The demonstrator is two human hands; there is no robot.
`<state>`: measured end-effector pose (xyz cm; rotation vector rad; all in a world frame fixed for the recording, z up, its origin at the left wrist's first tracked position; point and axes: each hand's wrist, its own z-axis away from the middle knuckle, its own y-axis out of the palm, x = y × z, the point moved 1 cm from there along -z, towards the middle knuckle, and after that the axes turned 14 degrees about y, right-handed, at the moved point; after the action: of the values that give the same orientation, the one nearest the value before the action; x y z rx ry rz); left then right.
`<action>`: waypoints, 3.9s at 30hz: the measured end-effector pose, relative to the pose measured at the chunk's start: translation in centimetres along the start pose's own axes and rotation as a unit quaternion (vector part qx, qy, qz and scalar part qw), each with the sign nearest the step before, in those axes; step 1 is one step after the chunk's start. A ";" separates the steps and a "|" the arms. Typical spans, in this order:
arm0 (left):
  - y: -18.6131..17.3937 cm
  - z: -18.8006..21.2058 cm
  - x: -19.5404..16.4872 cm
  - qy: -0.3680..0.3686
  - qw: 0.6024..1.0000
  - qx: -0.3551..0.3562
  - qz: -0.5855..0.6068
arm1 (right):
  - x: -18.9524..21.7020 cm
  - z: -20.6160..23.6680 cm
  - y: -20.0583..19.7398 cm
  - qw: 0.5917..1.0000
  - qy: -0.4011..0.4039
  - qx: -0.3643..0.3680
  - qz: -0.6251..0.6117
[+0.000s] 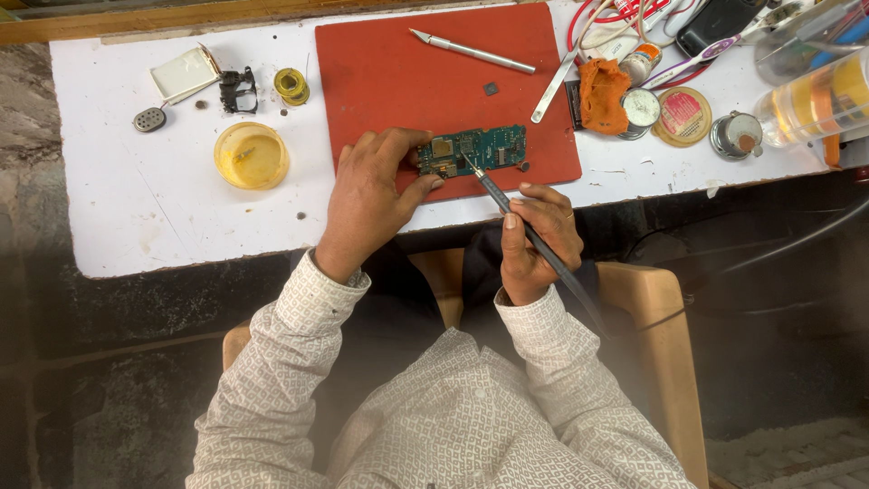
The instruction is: The person holds a green circuit board on a red mat and works on it with a soldering iron, touching components on the board for most of the episode. They then set the board aside, pick up a toothbrush, and scrub the board and a small component with it before placing the board on the table.
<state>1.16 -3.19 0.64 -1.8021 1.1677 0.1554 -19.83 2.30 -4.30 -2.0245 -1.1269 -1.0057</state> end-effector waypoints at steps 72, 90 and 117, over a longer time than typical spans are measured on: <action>0.1 0.0 0.2 -0.004 1.000 0.004 -0.005 | -0.2 -0.3 -0.2 1.000 0.000 -0.017 -0.008; 0.1 0.1 0.3 0.006 1.000 -0.004 -0.004 | 0.2 -0.4 0.4 1.000 -0.007 -0.006 0.000; -0.1 0.0 0.0 0.000 1.000 -0.004 -0.009 | -0.4 -0.3 -0.1 1.000 0.002 -0.014 -0.016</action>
<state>1.25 -3.19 0.67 -1.8191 1.1525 0.1504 -20.13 1.95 -4.51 -2.0331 -1.1518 -1.0460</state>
